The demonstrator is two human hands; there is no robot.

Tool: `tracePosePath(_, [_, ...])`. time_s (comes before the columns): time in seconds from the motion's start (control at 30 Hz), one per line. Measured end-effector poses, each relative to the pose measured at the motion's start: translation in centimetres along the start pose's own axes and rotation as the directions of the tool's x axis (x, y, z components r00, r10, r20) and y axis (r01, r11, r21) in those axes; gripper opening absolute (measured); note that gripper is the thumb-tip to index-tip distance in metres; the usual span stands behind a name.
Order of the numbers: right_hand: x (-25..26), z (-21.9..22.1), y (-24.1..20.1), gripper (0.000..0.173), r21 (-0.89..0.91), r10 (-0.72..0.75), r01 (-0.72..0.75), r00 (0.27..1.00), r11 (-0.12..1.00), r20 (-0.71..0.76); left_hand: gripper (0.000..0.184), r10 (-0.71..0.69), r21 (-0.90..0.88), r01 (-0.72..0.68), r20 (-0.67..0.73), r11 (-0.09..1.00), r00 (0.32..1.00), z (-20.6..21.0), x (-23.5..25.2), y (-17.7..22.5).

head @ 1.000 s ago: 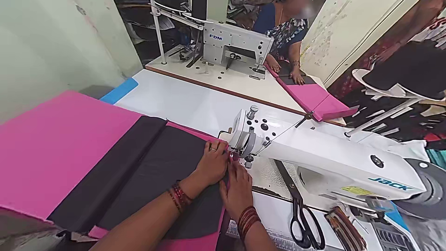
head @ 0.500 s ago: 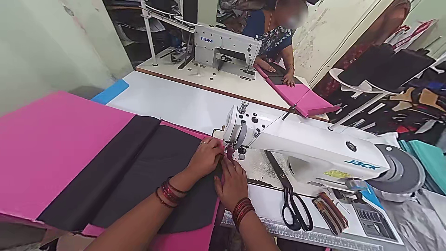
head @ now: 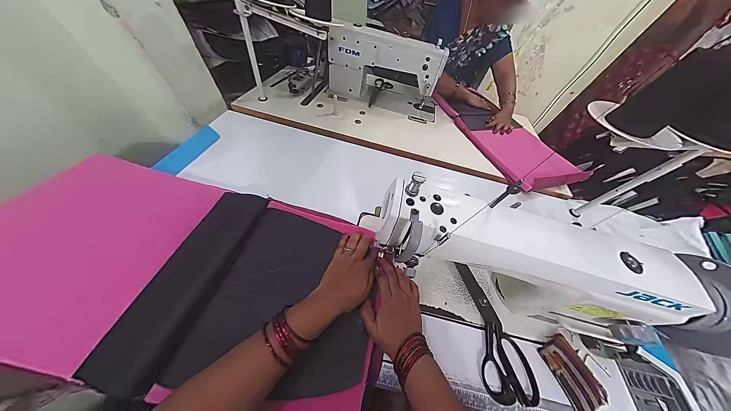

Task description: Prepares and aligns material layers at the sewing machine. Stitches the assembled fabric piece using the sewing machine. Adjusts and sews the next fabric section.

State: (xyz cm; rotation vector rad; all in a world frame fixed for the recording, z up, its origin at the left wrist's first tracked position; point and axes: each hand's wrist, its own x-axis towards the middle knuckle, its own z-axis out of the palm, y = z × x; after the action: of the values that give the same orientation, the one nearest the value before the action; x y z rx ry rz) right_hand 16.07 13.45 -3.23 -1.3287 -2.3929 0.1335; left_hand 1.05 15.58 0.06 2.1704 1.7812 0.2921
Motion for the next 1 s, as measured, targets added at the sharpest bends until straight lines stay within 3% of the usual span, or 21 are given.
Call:
tracePosePath(0.13, [0.1, -0.2, 0.1, 0.058, 0.016, 0.059, -0.060, 0.997, 0.998, 0.041, 0.046, -0.006, -0.001, 0.006, 0.037, 1.000, 0.999, -0.2, 0.7, 0.2])
tracePosePath(0.3, [-0.1, 0.1, 0.2, 0.052, 0.063, 0.004, -0.003, 1.000, 0.998, -0.010, 0.047, -0.011, -0.006, 0.012, 0.051, 1.000, 0.999, -0.5, 0.7, 0.1])
tracePosePath(0.67, [0.2, -0.9, 0.0, 0.053, 0.056, 0.051, -0.058, 0.992, 0.997, 0.112, 0.048, -0.048, 0.016, 0.047, 0.125, 0.999, 0.991, -1.0, 0.8, 0.5])
tracePosePath(0.87, [0.4, -1.3, 0.0, 0.056, 0.097, 0.075, -0.096, 0.977, 0.991, 0.200, 0.046, -0.026, -0.007, 0.027, 0.077, 1.000, 0.997, -0.8, 0.7, 0.3])
tracePosePath(0.93, [-0.3, -0.9, 0.6, 0.050, 0.196, 0.057, -0.069, 0.996, 0.978, 0.068, 0.048, -0.024, -0.015, 0.025, 0.097, 1.000, 0.995, -0.8, 0.6, 0.1])
tracePosePath(1.0, [-1.0, -1.8, 2.2, 0.038, 0.221, 0.041, 0.024, 0.958, 0.975, -0.285, 0.049, -0.014, -0.017, 0.015, 0.075, 1.000, 0.997, -0.8, 0.7, -0.1])
